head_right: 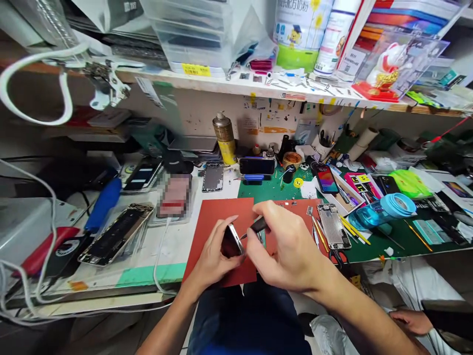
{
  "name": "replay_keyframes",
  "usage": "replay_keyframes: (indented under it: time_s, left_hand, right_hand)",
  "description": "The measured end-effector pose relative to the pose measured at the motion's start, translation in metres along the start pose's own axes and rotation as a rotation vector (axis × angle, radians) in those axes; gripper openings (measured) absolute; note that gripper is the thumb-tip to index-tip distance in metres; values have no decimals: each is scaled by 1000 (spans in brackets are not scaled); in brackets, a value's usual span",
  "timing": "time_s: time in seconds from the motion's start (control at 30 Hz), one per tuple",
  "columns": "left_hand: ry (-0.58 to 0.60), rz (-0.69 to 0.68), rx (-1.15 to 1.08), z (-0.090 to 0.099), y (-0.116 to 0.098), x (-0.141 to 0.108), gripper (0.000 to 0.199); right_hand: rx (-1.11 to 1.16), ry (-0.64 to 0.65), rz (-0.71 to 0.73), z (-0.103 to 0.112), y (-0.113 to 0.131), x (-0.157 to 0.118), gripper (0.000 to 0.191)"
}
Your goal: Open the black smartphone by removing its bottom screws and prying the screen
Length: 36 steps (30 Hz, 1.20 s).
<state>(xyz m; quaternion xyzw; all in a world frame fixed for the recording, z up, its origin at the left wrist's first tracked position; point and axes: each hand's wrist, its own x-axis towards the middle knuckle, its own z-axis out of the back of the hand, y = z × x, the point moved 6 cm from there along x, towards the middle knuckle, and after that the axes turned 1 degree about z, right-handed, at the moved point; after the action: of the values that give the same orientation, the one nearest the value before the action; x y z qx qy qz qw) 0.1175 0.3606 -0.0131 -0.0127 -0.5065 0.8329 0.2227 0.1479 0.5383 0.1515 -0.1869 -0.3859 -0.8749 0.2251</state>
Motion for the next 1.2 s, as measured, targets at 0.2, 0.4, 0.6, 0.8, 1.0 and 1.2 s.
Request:
replay_keyframes:
  time_s: [0.2, 0.4, 0.6, 0.8, 1.0, 1.2]
  left_hand:
    - [2, 5, -10, 1, -2, 0, 83]
    - [6, 58, -30, 1, -2, 0, 81]
    - [12, 82, -20, 0, -4, 2, 85]
    - [77, 3, 89, 1, -10, 4, 97]
    - [130, -45, 188, 1, -10, 4, 102]
    - [210, 10, 152, 1, -5, 4, 99]
  right_hand:
    - [-1, -6, -41, -1, -4, -2, 13]
    - [25, -35, -101, 19, -4, -14, 29]
    - [102, 91, -206, 0, -16, -22, 12]
    - [-157, 305, -31, -63, -37, -42, 30]
    - [-513, 524, 31, -79, -43, -51, 41]
    - [-640, 721, 17, -83, -40, -45, 35]
